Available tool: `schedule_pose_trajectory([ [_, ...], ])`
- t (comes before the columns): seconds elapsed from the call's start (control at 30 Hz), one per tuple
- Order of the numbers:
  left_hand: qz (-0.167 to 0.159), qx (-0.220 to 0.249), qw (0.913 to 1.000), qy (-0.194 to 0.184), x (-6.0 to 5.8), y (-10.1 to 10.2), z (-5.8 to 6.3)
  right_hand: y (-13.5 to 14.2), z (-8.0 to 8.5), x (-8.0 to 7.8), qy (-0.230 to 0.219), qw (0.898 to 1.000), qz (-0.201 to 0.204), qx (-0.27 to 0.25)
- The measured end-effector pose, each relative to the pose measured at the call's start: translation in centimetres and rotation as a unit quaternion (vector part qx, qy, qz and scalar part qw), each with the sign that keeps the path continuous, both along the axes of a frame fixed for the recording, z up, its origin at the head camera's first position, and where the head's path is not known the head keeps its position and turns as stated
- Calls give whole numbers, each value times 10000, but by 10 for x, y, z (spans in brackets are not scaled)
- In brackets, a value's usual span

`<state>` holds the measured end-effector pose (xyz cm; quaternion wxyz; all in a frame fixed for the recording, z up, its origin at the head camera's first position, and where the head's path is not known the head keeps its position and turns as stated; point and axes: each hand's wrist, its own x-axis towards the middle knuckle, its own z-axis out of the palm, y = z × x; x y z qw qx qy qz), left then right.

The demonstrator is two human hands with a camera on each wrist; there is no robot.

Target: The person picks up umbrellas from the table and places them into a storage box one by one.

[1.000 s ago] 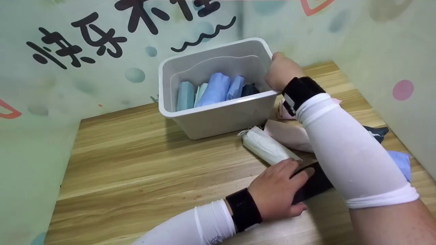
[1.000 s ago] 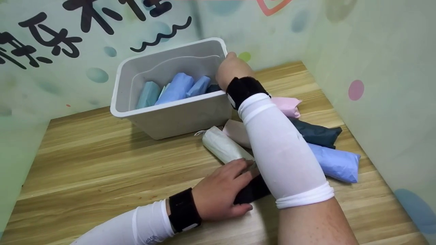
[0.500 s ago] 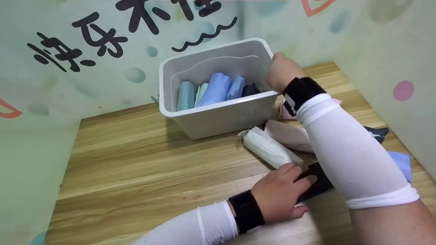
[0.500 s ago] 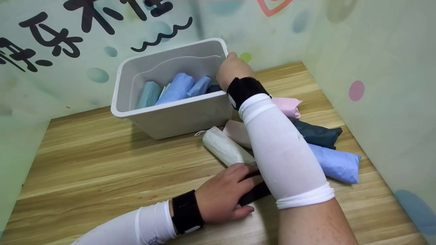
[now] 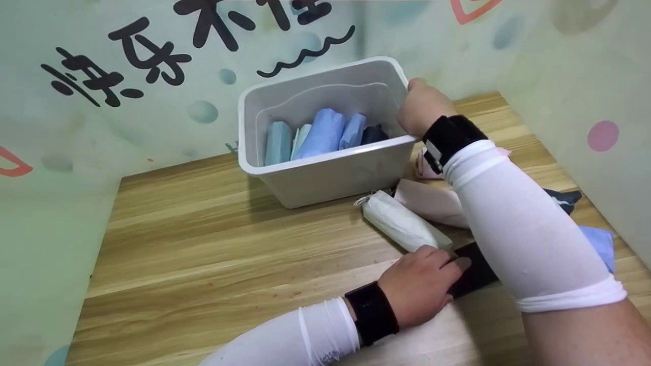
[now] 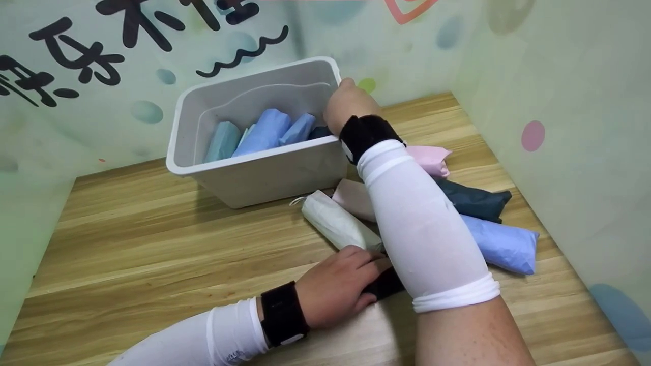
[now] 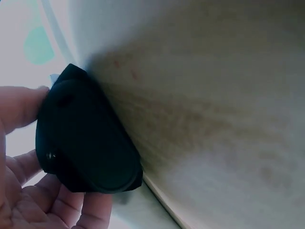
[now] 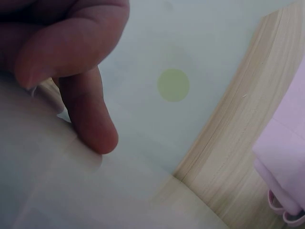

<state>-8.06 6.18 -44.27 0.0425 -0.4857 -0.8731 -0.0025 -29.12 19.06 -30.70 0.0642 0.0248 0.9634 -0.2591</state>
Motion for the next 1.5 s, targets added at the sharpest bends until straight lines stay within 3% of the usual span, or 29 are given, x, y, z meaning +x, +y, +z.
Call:
schedule_pose_trajectory([
  [0.1,19,92,9999,50,-1,1,0,0,1,0,6,10000,7,-1],
  [0.4,283,105,9991,-292,1,1,0,-1,2,0,65,9999,57,149],
  [0.77,93,45,9999,-23,3,-12,4,0,3,0,7,9999,23,123],
  [0.97,16,77,9997,228,4,-30,3,0,3,0,30,9999,22,144],
  [1.33,478,235,9974,-485,-19,-83,9,0,2,0,67,9997,177,185],
  [1.5,636,367,9959,-526,-32,-111,10,0,3,0,77,9997,154,172],
])
